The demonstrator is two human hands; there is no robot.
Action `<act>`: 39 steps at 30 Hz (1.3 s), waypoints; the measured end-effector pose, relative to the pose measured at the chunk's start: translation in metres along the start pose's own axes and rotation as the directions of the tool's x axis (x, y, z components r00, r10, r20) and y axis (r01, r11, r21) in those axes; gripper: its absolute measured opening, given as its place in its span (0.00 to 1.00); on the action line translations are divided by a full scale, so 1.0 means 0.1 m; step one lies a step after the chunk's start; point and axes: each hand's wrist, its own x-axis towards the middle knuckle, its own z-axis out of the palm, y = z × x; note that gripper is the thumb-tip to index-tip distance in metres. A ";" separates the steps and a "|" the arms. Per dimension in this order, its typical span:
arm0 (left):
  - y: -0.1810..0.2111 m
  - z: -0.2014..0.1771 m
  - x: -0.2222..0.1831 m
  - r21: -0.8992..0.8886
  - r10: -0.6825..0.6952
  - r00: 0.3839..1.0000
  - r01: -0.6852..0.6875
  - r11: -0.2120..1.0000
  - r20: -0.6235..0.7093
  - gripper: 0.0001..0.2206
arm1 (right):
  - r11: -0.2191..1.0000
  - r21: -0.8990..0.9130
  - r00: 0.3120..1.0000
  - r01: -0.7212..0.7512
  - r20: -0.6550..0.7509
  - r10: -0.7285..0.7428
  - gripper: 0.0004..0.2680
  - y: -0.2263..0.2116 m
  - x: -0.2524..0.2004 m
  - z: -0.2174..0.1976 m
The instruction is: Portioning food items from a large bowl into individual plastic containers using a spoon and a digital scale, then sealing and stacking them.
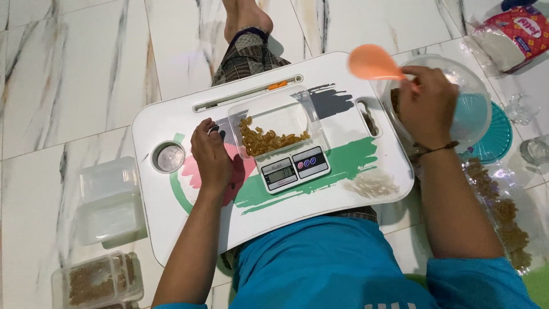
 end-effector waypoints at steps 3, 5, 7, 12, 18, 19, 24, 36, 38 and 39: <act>0.03 -0.02 -0.01 -0.011 -0.016 1.000 0.016 1.000 0.019 0.26 | 0.990 -0.049 0.991 -0.132 -0.024 0.131 0.08 0.63 -0.16 0.17; 0.07 -0.05 0.00 -0.018 -0.023 0.999 0.024 1.000 0.035 0.27 | 0.976 -0.075 0.978 -0.206 -0.033 0.204 0.07 1.02 -0.28 0.30; 0.13 -0.07 0.00 -0.044 -0.036 0.999 0.037 0.998 0.031 0.26 | 0.933 -0.188 0.951 -0.308 -0.036 0.307 0.07 1.39 -0.42 0.42; 0.17 -0.09 0.01 -0.048 -0.071 0.994 0.076 0.996 0.089 0.28 | 0.848 -0.365 0.900 -0.383 0.058 0.432 0.09 1.79 -0.74 0.71; -0.60 0.12 0.00 -0.459 0.002 1.000 0.006 0.889 0.017 0.19 | 0.714 -0.548 0.629 -0.436 0.382 0.677 0.14 2.15 -0.84 1.04; -0.73 0.14 0.01 -0.505 -0.014 1.000 0.007 0.863 -0.011 0.18 | 0.693 -0.598 0.562 -0.403 0.437 0.703 0.15 2.21 -0.85 1.07; -0.19 0.05 -0.02 -0.065 0.074 0.997 -0.073 0.995 0.012 0.20 | 0.701 -0.594 0.488 -0.394 0.511 0.707 0.10 2.13 -0.91 1.15; -0.04 0.02 -0.01 -0.011 0.030 0.999 -0.029 1.000 0.023 0.30 | 0.719 -0.109 0.599 -0.686 0.475 0.644 0.12 1.62 -0.64 0.61; -0.04 0.01 -0.01 -0.006 0.034 0.999 -0.034 0.999 0.022 0.30 | 0.677 -0.076 0.583 -0.732 0.444 0.681 0.12 1.59 -0.65 0.56; -0.04 0.00 0.00 -0.022 0.036 0.999 -0.035 0.999 0.035 0.30 | 0.680 -0.056 0.603 -0.731 0.414 0.682 0.11 1.59 -0.66 0.56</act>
